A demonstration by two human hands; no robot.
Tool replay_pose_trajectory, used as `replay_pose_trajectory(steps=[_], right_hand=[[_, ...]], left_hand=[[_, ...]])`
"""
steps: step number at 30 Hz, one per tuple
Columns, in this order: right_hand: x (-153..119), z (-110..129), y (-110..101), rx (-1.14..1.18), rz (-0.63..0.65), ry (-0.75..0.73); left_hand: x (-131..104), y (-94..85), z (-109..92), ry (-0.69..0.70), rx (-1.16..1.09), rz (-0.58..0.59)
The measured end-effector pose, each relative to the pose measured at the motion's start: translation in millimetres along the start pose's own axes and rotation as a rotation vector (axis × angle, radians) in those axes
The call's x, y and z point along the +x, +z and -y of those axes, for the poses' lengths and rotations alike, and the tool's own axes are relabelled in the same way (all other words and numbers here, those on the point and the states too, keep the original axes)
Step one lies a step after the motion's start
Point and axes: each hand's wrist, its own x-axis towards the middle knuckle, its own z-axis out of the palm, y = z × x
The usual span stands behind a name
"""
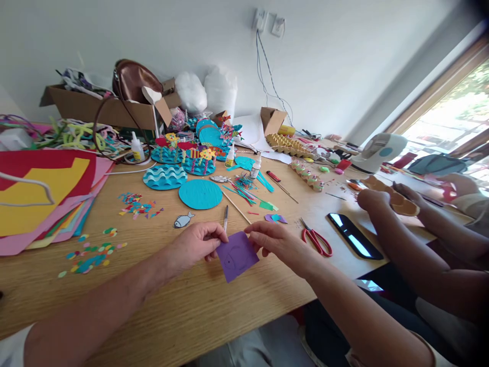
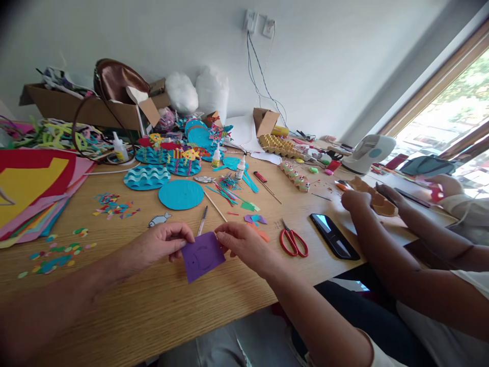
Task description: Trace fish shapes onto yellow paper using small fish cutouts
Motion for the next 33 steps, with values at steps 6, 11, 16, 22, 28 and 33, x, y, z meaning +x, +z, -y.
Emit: replay_pose_trajectory(steps=[6, 11, 16, 22, 28, 33], right_hand=[[11, -5, 2, 0.087, 0.031, -0.024], [13, -13, 0, 0.091, -0.041, -0.019], [14, -37, -37, -0.036, -0.364, 0.010], [21, -79, -83, -0.350, -0.597, 0.213], [17, -79, -77, -0.839, -0.747, 0.081], [14, -55, -56, -0.881, -0.562, -0.102]], left_hand=[[7, 8.1, 5, -0.003, 0.022, 0.023], [9, 10.0, 9, 0.023, 0.084, 0.030], [-8, -0.1, 12, 0.028, 0.152, 0.019], [-49, -6.6, 13, -0.009, 0.257, 0.132], [-96, -13.5, 9, 0.043, 0.455, 0.107], [-135, -44.7, 8, -0.052, 0.496, -0.025]])
